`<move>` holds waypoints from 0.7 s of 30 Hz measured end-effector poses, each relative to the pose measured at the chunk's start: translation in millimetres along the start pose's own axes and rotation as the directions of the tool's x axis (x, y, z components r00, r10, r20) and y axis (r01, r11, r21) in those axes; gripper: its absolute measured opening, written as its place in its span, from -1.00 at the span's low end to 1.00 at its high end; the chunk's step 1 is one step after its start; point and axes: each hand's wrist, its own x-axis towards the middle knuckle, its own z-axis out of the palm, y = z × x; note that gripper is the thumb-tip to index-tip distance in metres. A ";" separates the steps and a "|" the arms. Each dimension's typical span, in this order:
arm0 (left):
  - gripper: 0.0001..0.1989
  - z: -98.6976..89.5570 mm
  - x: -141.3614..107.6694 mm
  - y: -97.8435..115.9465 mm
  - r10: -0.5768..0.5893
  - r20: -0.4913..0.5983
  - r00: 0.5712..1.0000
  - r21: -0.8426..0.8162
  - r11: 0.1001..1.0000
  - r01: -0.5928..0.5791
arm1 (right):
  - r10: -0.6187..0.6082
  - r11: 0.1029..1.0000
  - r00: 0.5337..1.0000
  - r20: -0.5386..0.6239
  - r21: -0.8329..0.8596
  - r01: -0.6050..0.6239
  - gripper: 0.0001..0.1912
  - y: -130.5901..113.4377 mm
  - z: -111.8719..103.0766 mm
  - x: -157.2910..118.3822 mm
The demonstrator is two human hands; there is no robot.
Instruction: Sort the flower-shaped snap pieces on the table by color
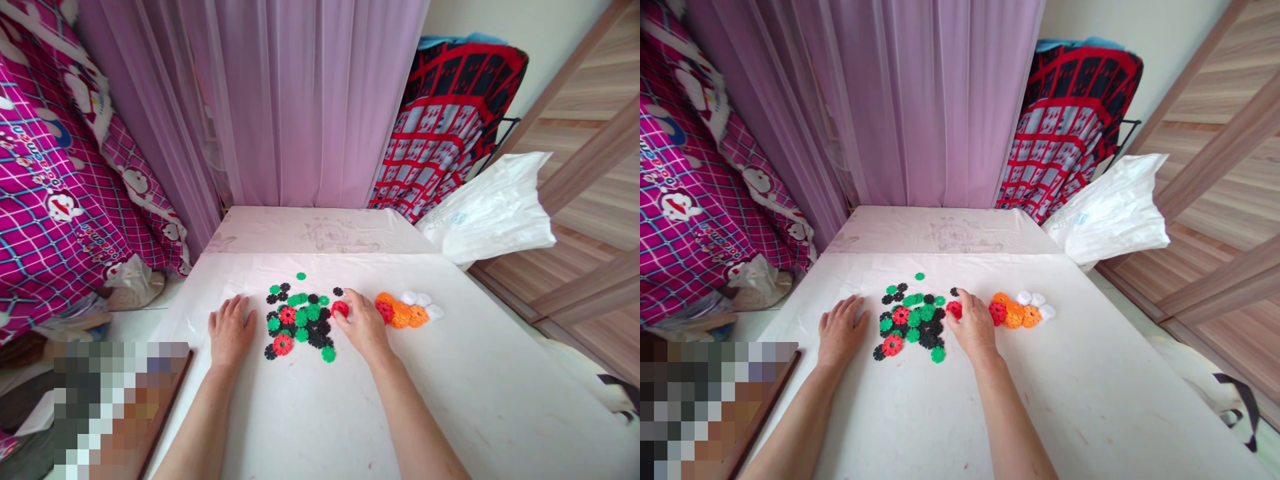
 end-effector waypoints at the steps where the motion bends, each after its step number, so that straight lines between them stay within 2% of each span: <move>1: -0.55 0.3 0.2 -0.1 0.000 -0.003 1.000 -0.002 1.000 0.000 | -0.023 1.000 0.999 -0.025 -0.013 0.023 -0.61 -4.7 -1.8 -0.9; 5: -0.56 1.8 1.0 -1.1 0.010 -0.021 1.000 -0.006 1.000 -0.010 | -0.173 0.984 0.980 -0.100 0.023 0.176 -0.77 -33.3 -4.0 -9.6; 10: -0.55 1.4 0.9 -1.2 0.019 -0.017 1.000 0.010 1.000 -0.019 | -0.300 0.942 0.951 -0.078 0.135 0.308 -0.81 -64.0 6.4 -25.4; 13: -0.55 0.2 0.2 0.2 0.016 -0.017 1.000 0.016 1.000 -0.016 | -0.291 0.942 0.954 -0.072 0.156 0.298 -0.81 -63.3 12.3 -28.3; 17: -0.56 -0.9 -0.5 2.0 0.004 -0.005 1.000 0.011 1.000 -0.004 | -0.235 0.965 0.971 -0.048 0.112 0.239 -0.83 -54.2 15.4 -17.7; 21: -0.55 -1.1 -0.6 2.8 -0.002 -0.003 1.000 0.000 1.000 0.002 | -0.231 0.971 0.967 0.107 0.081 0.223 -0.86 -66.7 18.1 1.1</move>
